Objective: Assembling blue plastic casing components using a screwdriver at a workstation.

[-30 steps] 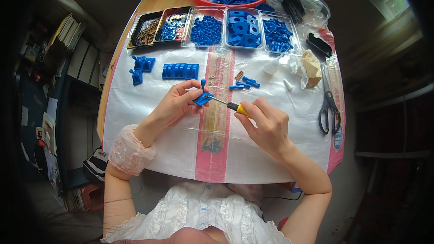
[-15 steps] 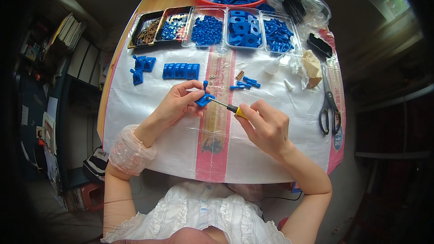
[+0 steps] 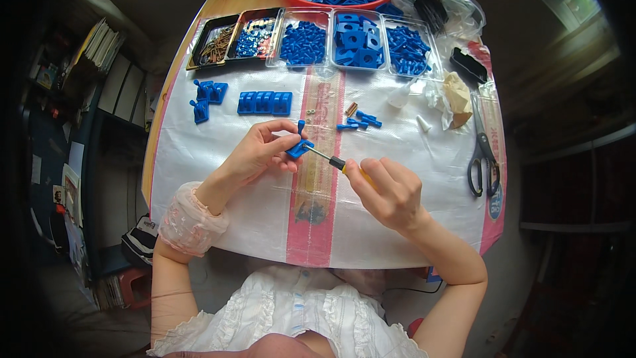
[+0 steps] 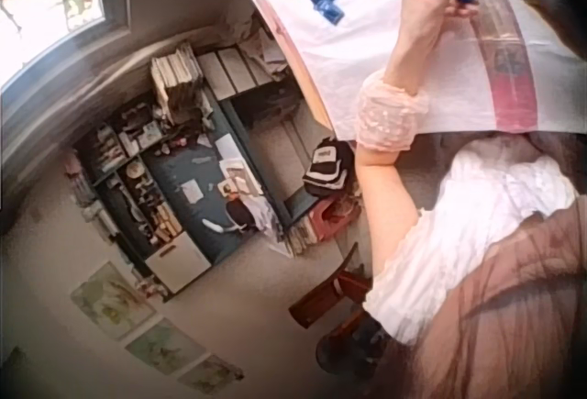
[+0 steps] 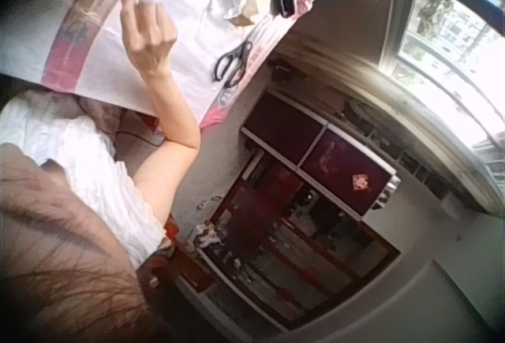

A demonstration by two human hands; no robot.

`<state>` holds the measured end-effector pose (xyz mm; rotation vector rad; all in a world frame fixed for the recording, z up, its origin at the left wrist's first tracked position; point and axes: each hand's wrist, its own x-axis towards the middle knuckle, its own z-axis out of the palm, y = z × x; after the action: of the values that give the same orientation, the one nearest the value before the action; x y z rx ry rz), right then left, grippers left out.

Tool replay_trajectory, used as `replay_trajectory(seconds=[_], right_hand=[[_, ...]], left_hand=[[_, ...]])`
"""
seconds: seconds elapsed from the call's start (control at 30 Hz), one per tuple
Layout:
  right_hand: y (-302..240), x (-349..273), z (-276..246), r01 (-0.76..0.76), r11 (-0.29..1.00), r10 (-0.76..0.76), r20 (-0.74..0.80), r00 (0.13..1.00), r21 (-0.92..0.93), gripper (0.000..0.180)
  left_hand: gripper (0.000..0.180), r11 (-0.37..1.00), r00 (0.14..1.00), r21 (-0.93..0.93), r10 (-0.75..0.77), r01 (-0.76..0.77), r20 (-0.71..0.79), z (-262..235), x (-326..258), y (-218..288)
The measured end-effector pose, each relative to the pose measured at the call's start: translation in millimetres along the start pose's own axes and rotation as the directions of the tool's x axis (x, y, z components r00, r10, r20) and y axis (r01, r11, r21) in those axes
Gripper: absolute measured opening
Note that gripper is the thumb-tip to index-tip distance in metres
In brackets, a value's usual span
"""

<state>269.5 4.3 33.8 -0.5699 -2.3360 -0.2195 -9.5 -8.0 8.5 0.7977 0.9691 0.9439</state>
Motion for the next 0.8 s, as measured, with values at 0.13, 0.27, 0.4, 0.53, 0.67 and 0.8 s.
replay_trajectory(seconds=[0.13,0.27,0.4,0.53,0.67,0.8], right_hand=[[-3,-5,6,-0.156,0.969,0.149,0.048,0.988,0.192,0.028],[-9,-4,10,-0.345,0.859,0.327,0.112,0.938,0.378,0.026],[-11,-1,8,-0.536,0.706,0.482,0.241,0.843,0.463,0.025],[-12,-4,9,-0.652,0.549,0.576,0.328,0.749,0.524,0.022],[-13,-2,9,-0.758,0.351,0.639,0.451,0.623,0.550,0.017],[-11,-2,8,-0.802,0.181,0.633,0.557,0.538,0.569,0.015]], left_hand=[[0.020,0.999,0.999,0.015,0.028,-0.028,0.016,0,1,-2],[0.022,0.997,0.997,0.047,0.056,-0.059,0.047,-2,1,-2],[0.023,0.995,0.997,0.070,0.072,-0.075,0.042,-1,0,-2],[0.023,0.992,0.996,0.087,0.085,-0.088,0.042,0,0,-2],[0.021,0.986,0.994,0.126,0.108,-0.111,0.033,1,-1,-1],[0.019,0.981,0.991,0.142,0.132,-0.134,0.028,2,-1,-2]])
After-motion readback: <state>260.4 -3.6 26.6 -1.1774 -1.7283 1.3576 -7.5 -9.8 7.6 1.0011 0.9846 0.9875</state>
